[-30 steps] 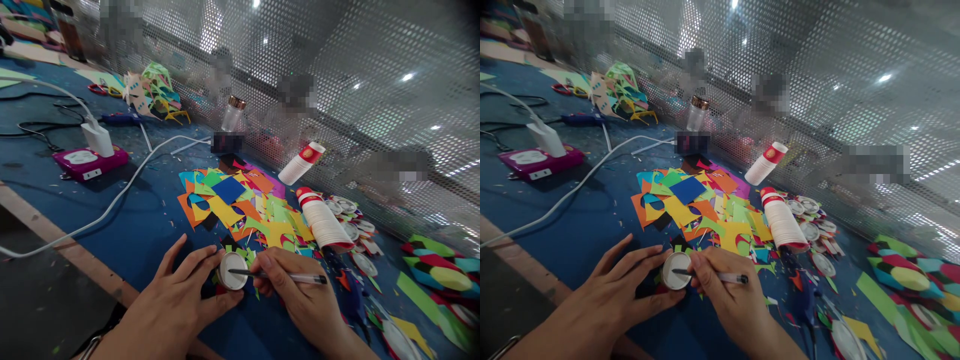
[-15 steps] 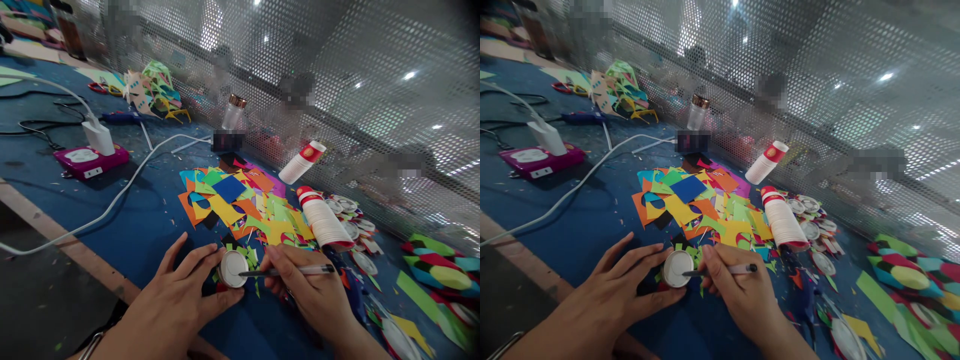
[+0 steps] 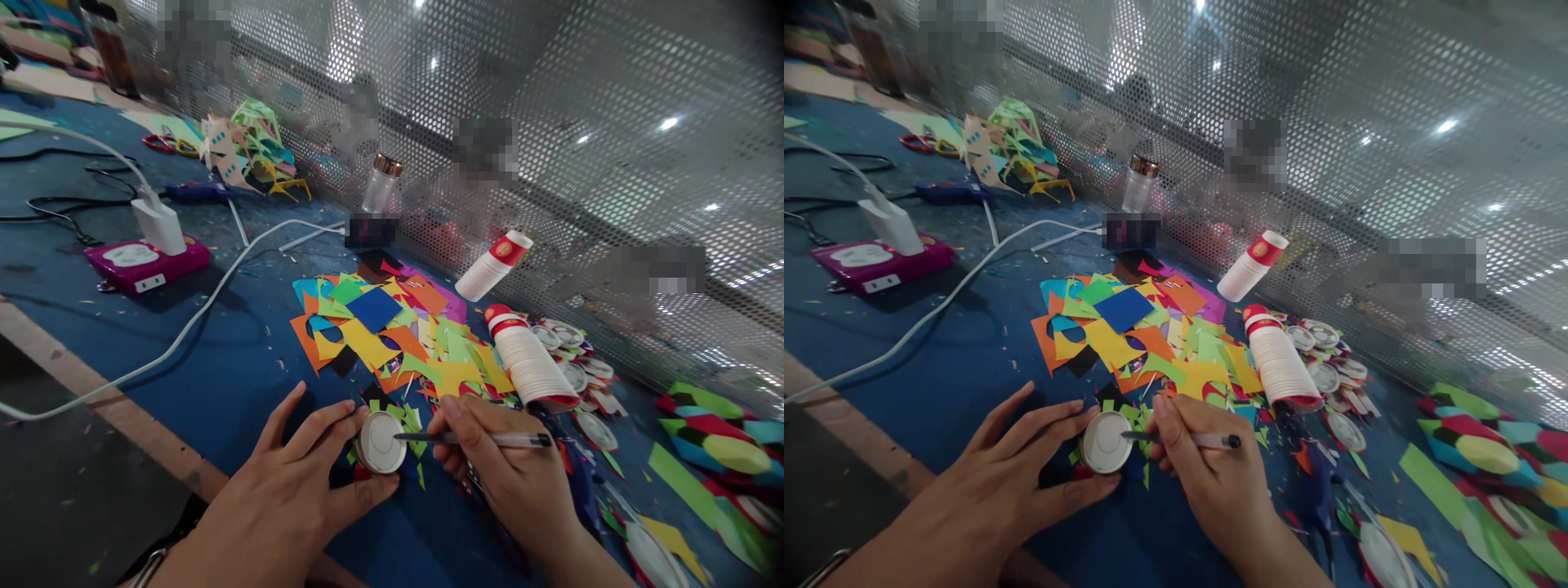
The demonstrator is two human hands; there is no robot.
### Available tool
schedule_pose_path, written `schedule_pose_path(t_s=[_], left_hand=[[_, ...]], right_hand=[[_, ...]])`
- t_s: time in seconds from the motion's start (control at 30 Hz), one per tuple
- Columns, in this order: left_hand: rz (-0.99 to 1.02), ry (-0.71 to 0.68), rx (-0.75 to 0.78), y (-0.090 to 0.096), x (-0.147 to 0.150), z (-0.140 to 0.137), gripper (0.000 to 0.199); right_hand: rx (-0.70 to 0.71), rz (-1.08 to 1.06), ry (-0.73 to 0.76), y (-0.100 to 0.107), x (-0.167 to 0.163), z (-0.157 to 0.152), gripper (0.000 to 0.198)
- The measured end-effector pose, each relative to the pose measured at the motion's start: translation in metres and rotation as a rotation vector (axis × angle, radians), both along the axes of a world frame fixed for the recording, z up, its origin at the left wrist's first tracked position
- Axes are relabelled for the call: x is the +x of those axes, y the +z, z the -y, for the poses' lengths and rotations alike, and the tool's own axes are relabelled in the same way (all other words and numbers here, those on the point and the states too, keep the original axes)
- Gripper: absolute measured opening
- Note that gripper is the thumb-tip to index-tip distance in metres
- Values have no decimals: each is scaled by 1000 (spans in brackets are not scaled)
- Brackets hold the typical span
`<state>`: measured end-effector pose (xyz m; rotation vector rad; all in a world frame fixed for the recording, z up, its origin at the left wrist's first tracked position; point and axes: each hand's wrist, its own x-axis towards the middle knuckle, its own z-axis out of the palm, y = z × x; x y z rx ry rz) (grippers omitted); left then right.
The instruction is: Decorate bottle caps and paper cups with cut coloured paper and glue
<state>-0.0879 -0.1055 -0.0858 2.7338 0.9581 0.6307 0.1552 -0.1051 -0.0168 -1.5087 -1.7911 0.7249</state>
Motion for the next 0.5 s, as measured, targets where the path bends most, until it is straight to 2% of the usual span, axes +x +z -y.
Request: schedule_pose_path(t_s=[0.1, 0.5], left_hand=[[0, 70, -4, 0, 5, 5, 71], [-5, 67, 6, 4, 4, 6, 72]], right_hand=[[50, 11, 24, -1, -2, 0, 34], [140, 65, 61, -5, -11, 2, 34]])
